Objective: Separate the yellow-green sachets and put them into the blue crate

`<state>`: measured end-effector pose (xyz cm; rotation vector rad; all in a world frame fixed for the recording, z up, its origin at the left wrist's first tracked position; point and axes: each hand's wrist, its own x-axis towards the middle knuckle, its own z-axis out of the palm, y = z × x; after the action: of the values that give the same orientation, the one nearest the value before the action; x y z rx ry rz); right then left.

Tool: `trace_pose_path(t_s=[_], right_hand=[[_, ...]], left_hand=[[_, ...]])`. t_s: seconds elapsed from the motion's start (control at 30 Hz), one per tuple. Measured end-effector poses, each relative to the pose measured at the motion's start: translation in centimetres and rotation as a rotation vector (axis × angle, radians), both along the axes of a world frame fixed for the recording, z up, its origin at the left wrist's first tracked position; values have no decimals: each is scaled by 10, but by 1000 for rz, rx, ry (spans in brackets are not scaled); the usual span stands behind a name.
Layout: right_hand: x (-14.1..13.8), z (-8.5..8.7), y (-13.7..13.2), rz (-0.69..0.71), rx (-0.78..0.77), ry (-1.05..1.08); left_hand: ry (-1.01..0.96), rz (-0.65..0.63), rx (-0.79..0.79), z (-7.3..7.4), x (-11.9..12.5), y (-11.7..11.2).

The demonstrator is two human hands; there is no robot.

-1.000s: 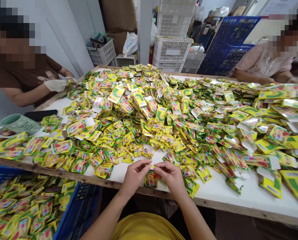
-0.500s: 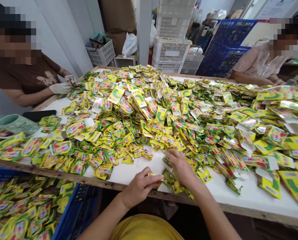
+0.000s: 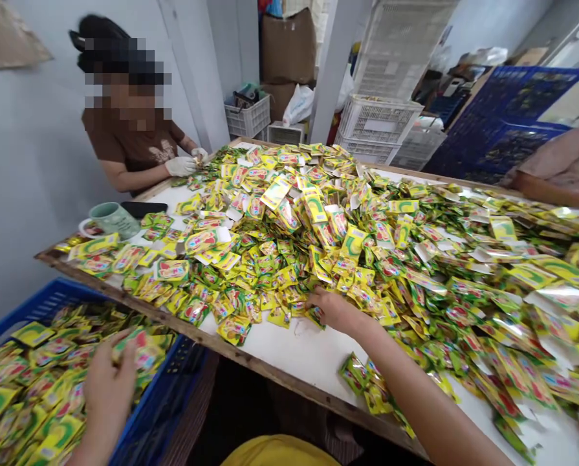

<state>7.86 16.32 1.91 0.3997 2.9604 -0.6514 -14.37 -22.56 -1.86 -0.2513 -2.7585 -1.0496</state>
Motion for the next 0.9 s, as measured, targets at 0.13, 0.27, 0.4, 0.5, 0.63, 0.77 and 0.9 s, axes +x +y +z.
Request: trace_pose_path(t_s=[0.13, 0.27, 0.4, 0.5, 0.63, 0.77, 0.9], right_hand=[[8, -12, -5, -26, 47, 40], [29, -23, -29, -149, -34, 95], [55, -29, -77, -191, -174, 143], [79, -31, -105, -281, -206, 140], [104, -27, -113, -399, -233, 128], [110, -18, -105, -392, -330, 212], [108, -21, -100, -382, -322, 285]], left_hand=[[160, 214, -234, -11, -44, -55], [450, -168, -135, 23, -47, 17], [496, -500, -157, 61, -76, 124], [344, -570, -350, 77, -113, 169], [281, -605, -402, 100, -128, 190], [324, -575, -131, 114, -53, 198], [-140, -1010, -30, 77, 68, 199]])
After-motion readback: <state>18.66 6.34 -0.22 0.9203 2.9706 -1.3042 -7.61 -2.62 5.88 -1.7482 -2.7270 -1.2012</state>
